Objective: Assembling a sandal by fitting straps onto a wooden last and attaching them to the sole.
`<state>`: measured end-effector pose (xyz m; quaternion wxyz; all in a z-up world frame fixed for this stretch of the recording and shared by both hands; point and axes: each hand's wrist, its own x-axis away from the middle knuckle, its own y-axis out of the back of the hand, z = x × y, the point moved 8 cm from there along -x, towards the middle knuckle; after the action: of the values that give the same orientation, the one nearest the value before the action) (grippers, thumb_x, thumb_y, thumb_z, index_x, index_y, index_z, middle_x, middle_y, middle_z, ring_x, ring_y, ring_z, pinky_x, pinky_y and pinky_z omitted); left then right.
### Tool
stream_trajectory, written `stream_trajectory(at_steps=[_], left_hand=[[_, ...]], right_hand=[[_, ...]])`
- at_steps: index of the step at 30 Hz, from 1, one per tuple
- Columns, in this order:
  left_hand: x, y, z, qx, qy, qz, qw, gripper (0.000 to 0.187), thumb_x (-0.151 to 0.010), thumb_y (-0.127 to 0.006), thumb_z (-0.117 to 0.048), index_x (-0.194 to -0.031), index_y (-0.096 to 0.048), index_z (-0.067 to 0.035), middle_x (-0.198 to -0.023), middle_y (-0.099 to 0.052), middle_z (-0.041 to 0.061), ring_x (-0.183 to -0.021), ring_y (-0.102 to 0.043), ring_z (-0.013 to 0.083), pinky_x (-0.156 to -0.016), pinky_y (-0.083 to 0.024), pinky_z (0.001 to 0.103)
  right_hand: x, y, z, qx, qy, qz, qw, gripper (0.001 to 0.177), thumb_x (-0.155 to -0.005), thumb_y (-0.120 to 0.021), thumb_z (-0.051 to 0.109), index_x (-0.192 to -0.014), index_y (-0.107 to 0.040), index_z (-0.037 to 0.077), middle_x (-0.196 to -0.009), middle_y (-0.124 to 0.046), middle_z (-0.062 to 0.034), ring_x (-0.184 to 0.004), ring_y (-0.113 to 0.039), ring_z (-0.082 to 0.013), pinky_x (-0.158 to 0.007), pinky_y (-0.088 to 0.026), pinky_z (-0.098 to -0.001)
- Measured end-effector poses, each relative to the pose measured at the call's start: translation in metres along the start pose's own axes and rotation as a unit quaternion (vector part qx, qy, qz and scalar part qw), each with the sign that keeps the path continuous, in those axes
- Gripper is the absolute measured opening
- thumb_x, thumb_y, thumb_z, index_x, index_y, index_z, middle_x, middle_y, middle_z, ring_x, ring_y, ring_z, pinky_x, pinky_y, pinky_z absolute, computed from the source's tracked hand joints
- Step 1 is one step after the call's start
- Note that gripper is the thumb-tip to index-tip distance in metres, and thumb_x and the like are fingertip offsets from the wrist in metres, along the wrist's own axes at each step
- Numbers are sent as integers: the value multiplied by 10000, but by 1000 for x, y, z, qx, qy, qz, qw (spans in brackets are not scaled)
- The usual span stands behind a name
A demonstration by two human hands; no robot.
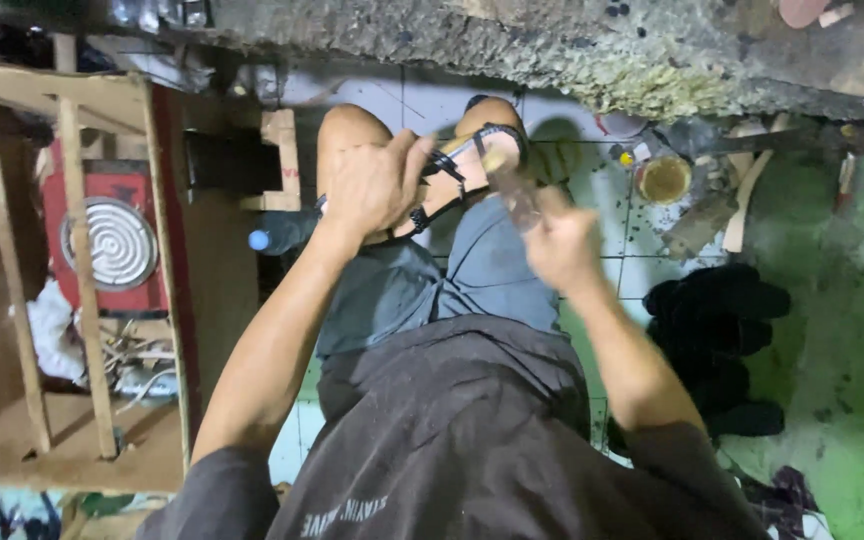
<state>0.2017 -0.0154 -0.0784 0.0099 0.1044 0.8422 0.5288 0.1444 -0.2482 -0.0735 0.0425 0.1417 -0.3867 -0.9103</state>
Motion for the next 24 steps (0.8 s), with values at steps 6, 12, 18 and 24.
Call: stream_trajectory(at_steps=[6, 12, 18, 24], left_hand=[[22, -36, -23, -154, -170, 140, 963, 1190, -750, -749, -735, -1601, -174, -135, -1425, -483, 217, -667, -697, 394, -577, -495, 468], [85, 30, -35, -54, -171, -132, 975, 835, -734, -842, -480, -1452, -541, -177, -1404, -577, 149, -1180, -653, 346, -910, -544, 414], [143, 45, -20, 118, -197, -302, 925, 536, -940, -606, -518, -1238, -713, -86, -1274, -691, 153, -1130, -669, 365, -962, -484, 502], [96, 10, 35, 839, 151, -288, 436, 602, -903, -584, -619, -1239, -640, -122, -1187, -713, 131, -999, -740, 325, -965, -588, 496]], right_hand=[[-119, 81, -52, 351, 47, -11, 935, 504, -1225, -625, 408, -851, -704, 80, -626, -583, -56, -524, -573, -197, -443, -444, -362], [-76, 55, 20, 91, 152, -140, 974, 373, -954, -843, 337, -1095, -692, 27, -961, -549, -98, -880, -630, -326, -765, -525, -384], [30, -58, 32, -631, -383, 102, 667, 348, -821, -721, 261, -926, -632, -59, -871, -723, -260, -734, -737, -408, -503, -613, -586], [79, -34, 32, -527, -101, 56, 842, 650, -633, -790, 181, -1191, -631, -112, -1012, -725, -273, -992, -694, -277, -806, -591, -428]])
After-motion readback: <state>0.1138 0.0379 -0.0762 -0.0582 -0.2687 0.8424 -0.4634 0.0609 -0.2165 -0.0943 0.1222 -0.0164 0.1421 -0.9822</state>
